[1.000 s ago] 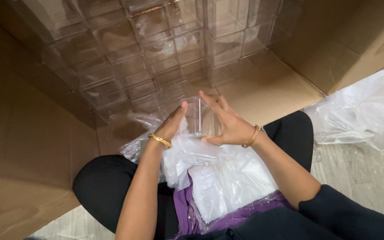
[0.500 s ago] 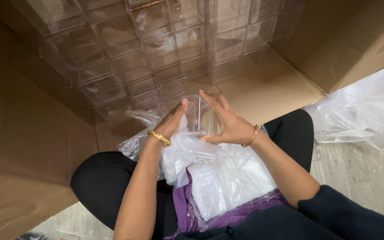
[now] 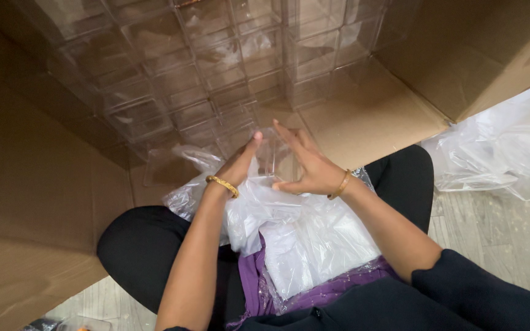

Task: The person sits on the floor inside a large cardboard box and unwraps clear plastic storage boxes from white plastic wrapping one at a time, stacking the unwrapped boxes with the others and tossing the discarded wrapping aside.

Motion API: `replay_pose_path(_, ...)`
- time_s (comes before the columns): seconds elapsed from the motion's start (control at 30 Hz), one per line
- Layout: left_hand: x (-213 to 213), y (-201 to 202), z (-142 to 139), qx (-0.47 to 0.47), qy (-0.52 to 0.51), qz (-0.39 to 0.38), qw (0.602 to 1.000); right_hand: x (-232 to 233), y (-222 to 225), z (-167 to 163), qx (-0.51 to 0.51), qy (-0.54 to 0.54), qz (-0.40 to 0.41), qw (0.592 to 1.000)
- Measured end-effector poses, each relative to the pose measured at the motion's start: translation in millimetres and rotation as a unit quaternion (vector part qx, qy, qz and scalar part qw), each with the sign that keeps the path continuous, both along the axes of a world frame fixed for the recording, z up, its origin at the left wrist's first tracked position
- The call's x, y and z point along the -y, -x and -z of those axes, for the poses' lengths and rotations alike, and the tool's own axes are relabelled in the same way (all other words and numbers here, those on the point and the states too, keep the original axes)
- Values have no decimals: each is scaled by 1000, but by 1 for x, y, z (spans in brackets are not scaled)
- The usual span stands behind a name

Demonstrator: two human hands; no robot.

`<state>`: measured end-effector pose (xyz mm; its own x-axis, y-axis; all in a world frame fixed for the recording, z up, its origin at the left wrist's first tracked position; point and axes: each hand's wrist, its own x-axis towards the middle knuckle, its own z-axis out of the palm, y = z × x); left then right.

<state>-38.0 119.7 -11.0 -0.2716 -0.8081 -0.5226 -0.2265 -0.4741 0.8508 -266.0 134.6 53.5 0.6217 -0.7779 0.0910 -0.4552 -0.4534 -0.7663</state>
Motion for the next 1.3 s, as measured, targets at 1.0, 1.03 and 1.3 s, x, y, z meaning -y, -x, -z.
replay_pose_path(1.0, 12, -28, 4, 41, 253, -140, 956, 42, -38, 61, 276, -248, 80, 925)
replay_pose_path(1.03, 12, -28, 4, 53, 266, -146, 951, 40, -38, 57, 283, -312, 22, 907)
replay_pose_path(1.3, 15, -29, 29, 209, 313, -211, 902, 39, -34, 47, 131, -240, 2, 962)
